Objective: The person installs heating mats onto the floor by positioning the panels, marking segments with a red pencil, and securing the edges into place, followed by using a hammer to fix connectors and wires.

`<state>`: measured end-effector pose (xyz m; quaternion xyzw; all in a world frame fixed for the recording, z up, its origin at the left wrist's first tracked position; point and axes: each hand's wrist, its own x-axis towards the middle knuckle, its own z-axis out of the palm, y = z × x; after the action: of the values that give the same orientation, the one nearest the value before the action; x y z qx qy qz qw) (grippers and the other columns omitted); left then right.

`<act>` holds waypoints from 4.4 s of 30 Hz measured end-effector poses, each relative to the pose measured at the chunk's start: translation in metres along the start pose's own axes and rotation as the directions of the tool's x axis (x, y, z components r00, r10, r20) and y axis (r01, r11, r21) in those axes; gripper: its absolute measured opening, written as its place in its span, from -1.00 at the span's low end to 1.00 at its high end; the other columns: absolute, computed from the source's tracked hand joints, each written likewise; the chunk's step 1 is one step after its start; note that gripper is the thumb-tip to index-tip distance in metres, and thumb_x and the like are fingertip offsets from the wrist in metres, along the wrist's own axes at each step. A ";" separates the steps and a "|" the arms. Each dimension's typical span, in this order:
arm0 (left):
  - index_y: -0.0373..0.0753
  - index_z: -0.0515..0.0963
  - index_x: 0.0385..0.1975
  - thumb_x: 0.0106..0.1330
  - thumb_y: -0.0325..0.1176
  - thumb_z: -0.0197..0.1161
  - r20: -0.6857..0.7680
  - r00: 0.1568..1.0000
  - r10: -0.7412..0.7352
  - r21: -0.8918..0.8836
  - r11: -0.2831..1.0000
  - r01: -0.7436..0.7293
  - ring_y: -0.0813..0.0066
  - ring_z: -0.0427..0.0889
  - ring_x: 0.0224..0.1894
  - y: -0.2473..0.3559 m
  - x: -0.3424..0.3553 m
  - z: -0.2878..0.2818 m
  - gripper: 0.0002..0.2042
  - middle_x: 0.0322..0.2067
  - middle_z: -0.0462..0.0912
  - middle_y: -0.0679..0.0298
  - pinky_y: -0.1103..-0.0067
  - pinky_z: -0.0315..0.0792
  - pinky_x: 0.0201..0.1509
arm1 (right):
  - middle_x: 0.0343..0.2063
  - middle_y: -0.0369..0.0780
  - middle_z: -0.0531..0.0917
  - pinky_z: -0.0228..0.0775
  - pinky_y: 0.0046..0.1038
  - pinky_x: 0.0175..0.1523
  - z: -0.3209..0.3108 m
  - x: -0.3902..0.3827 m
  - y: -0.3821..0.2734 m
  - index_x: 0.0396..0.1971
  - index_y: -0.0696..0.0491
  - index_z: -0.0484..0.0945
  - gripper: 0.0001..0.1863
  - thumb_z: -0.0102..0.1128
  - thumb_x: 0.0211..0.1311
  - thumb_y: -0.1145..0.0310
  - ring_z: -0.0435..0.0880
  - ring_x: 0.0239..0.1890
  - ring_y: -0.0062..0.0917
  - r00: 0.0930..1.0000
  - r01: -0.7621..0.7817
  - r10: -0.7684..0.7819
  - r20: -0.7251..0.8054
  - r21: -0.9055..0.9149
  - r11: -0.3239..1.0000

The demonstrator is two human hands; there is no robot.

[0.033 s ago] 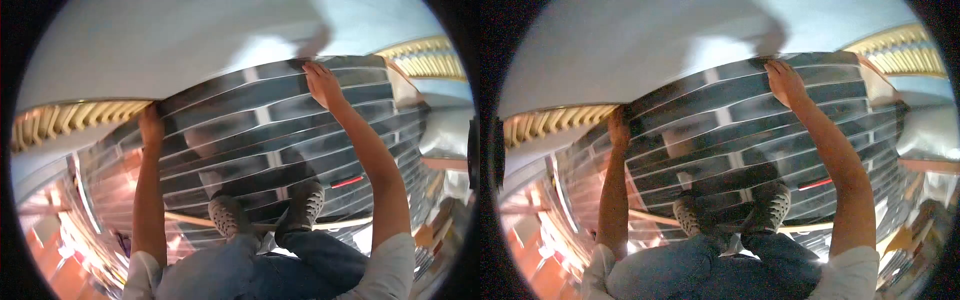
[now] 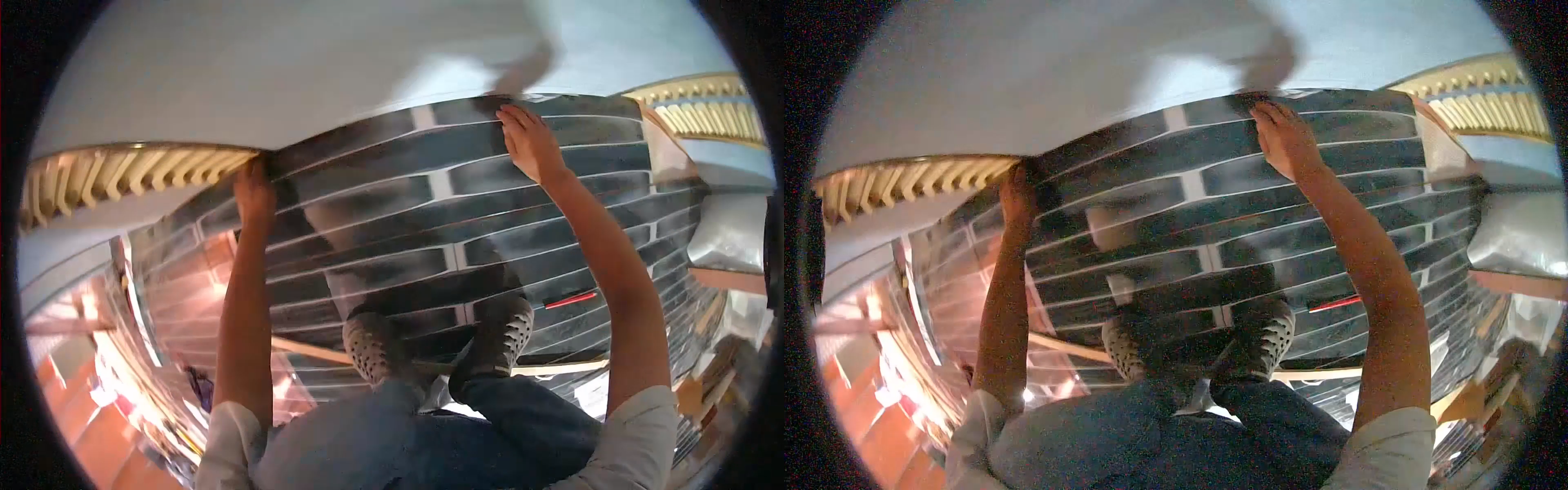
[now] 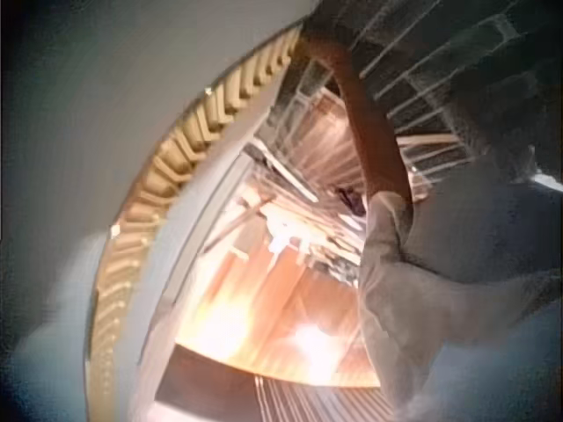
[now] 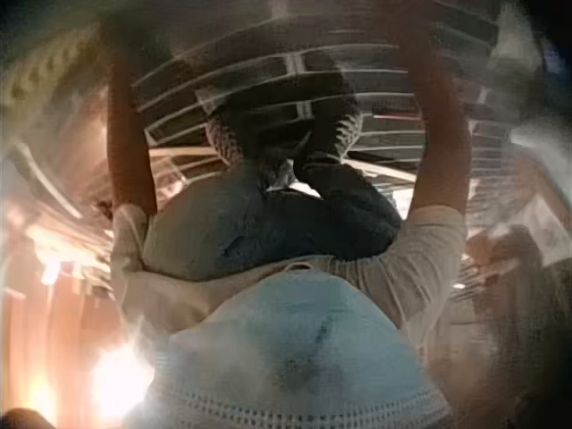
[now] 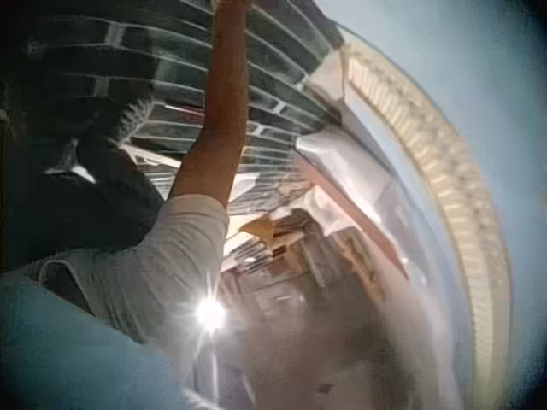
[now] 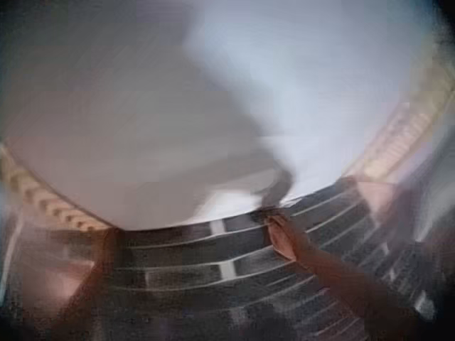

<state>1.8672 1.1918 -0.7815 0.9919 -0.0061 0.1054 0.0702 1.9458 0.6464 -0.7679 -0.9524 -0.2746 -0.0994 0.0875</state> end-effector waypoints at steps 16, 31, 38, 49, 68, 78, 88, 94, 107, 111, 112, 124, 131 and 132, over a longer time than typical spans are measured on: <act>-0.25 0.56 -0.06 0.06 -0.46 0.11 -0.037 0.990 -0.139 -0.235 0.964 0.126 0.14 0.42 0.16 -0.011 -0.049 -0.021 -0.62 0.01 0.52 0.14 0.34 0.26 0.27 | -0.21 -0.02 0.58 0.44 -0.12 -0.06 -0.154 -0.066 -0.063 -0.07 0.14 0.47 -0.70 0.16 0.16 0.53 0.57 -0.15 -0.06 0.679 0.257 -0.343 0.649 0.228 0.939; -0.23 0.20 0.33 0.35 -0.07 0.08 0.276 0.934 -0.227 0.017 0.973 0.232 0.24 0.03 0.45 0.029 -0.289 -0.105 -0.39 0.41 0.09 0.14 0.30 -0.11 0.51 | 0.17 0.19 0.27 0.18 -0.02 0.28 -0.120 -0.286 0.018 0.17 0.26 0.26 -0.38 0.10 0.02 0.49 0.26 0.22 0.10 0.764 -0.075 0.063 0.642 -0.008 0.997; -0.26 0.18 0.34 0.35 -0.15 0.11 0.406 0.746 -0.528 0.103 0.837 0.537 0.14 0.15 0.40 0.055 -0.393 -0.198 -0.40 0.37 0.17 0.10 0.28 0.04 0.46 | 0.01 0.10 0.40 0.28 -0.14 0.16 -0.067 -0.225 0.118 0.06 0.27 0.35 -0.53 0.10 0.15 0.41 0.39 0.10 -0.10 0.775 -0.122 0.208 0.597 -0.182 0.976; -0.29 0.52 0.03 0.33 -0.17 0.12 0.373 0.429 -0.823 0.258 0.536 0.804 0.09 0.47 0.16 0.101 -0.553 -0.305 -0.62 0.10 0.53 0.07 0.33 0.35 0.25 | -0.11 0.05 0.47 0.35 -0.20 0.03 0.001 -0.105 0.116 -0.01 0.22 0.40 -0.61 0.10 0.18 0.38 0.46 -0.04 -0.19 0.756 -0.146 0.189 0.626 -0.120 0.982; -0.19 0.57 -0.11 0.33 -0.12 0.02 0.323 0.578 -0.750 0.319 0.661 0.679 -0.01 0.62 -0.09 -0.232 -0.515 -0.301 -0.67 -0.15 0.64 -0.02 0.24 0.50 -0.01 | -0.32 -0.05 0.58 0.46 -0.30 -0.20 -0.043 -0.059 0.070 -0.14 0.14 0.50 -0.74 0.11 0.22 0.33 0.59 -0.28 -0.34 0.533 -0.096 0.193 0.824 -0.168 0.981; -0.25 0.55 -0.17 0.29 -0.31 0.06 0.002 0.712 -0.702 0.144 0.705 0.695 -0.02 0.60 -0.11 -0.485 -0.547 -0.255 -0.77 -0.16 0.62 0.03 0.24 0.46 -0.01 | -0.15 0.00 0.64 0.45 -0.26 0.00 -0.115 0.172 -0.459 0.01 0.12 0.50 -0.62 0.18 0.26 0.25 0.64 -0.11 -0.17 0.606 0.048 -0.350 0.714 0.407 0.912; -0.29 0.44 0.05 0.26 -0.41 0.13 -0.367 0.642 -0.673 -0.017 0.695 0.719 0.09 0.40 0.19 -0.593 -0.493 -0.202 -0.65 0.08 0.47 0.06 0.33 0.28 0.28 | -0.12 0.00 0.61 0.41 -0.19 0.04 -0.030 0.302 -0.920 -0.02 0.13 0.51 -0.65 0.08 0.29 0.23 0.58 -0.05 -0.10 0.505 0.436 -0.722 0.473 0.582 0.686; -0.38 0.37 0.16 0.24 -0.45 0.12 -0.365 0.580 -0.728 -0.051 0.638 0.768 0.04 0.27 0.32 -0.603 -0.490 -0.195 -0.55 0.22 0.35 -0.03 0.27 0.12 0.43 | -0.19 -0.02 0.63 0.41 -0.17 0.04 0.084 0.364 -1.114 -0.09 0.16 0.50 -0.67 0.12 0.22 0.27 0.58 -0.10 -0.09 0.688 0.505 -0.709 0.152 0.602 0.619; -0.38 0.32 0.19 0.13 -0.46 0.13 -0.172 0.503 -0.847 -0.305 0.532 0.790 -0.03 0.21 0.35 -0.621 -0.494 -0.207 -0.46 0.27 0.26 -0.07 0.17 0.06 0.45 | -0.24 0.07 0.65 0.48 -0.11 -0.02 0.223 0.425 -1.353 -0.15 0.17 0.50 -0.59 0.21 0.08 0.19 0.64 -0.14 -0.02 0.642 0.407 -0.543 0.541 0.360 0.840; -0.37 0.34 0.18 0.12 -0.45 0.14 -0.148 0.488 -0.860 -0.322 0.509 0.799 -0.01 0.23 0.35 -0.626 -0.494 -0.210 -0.46 0.27 0.29 -0.05 0.19 0.06 0.46 | -0.32 0.04 0.68 0.50 -0.11 -0.07 0.229 0.424 -1.386 -0.21 0.17 0.59 -0.55 0.21 0.13 0.06 0.67 -0.19 -0.03 0.670 0.128 -0.482 0.564 0.552 0.824; -0.37 0.34 0.18 0.12 -0.46 0.14 -0.138 0.486 -0.863 -0.325 0.503 0.801 0.00 0.23 0.35 -0.628 -0.491 -0.209 -0.46 0.27 0.29 -0.05 0.20 0.07 0.45 | -0.33 0.05 0.69 0.50 -0.11 -0.08 0.238 0.425 -1.398 -0.21 0.18 0.61 -0.52 0.22 0.12 0.03 0.67 -0.20 -0.03 0.728 -0.087 -0.390 0.564 0.641 0.763; -0.38 0.36 0.16 0.13 -0.45 0.13 -0.100 0.479 -0.872 -0.323 0.484 0.813 -0.01 0.28 0.33 -0.629 -0.487 -0.211 -0.48 0.26 0.32 -0.06 0.19 0.14 0.42 | 0.10 0.11 0.32 0.41 -0.20 0.12 0.235 0.423 -1.517 -0.15 0.17 0.61 -0.47 0.32 0.09 -0.01 0.38 0.09 -0.12 0.830 -0.414 0.203 0.520 0.329 0.849; -0.39 0.37 0.16 0.17 -0.41 0.07 -0.041 0.501 -0.865 -0.328 0.485 0.811 -0.01 0.26 0.34 -0.629 -0.484 -0.212 -0.50 0.27 0.31 -0.05 0.19 0.13 0.43 | 0.05 0.13 0.40 0.41 -0.20 0.14 0.252 0.436 -1.526 -0.19 0.26 0.60 -0.58 0.07 0.28 0.14 0.50 -0.01 -0.09 0.822 -0.423 0.279 0.496 0.204 0.883; -0.39 0.37 0.16 0.17 -0.41 0.07 -0.042 0.503 -0.863 -0.331 0.487 0.808 -0.01 0.26 0.34 -0.628 -0.488 -0.209 -0.50 0.27 0.31 -0.05 0.19 0.13 0.43 | 0.03 0.14 0.42 0.42 -0.18 0.13 0.252 0.435 -1.526 -0.16 0.25 0.59 -0.59 0.02 0.30 0.17 0.53 -0.02 -0.07 0.822 -0.385 0.234 0.520 0.203 0.900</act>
<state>1.3636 1.8414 -0.7684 0.8320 0.4719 0.1558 0.2465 1.5174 2.1949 -0.7369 -0.9541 -0.1392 0.1997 0.1742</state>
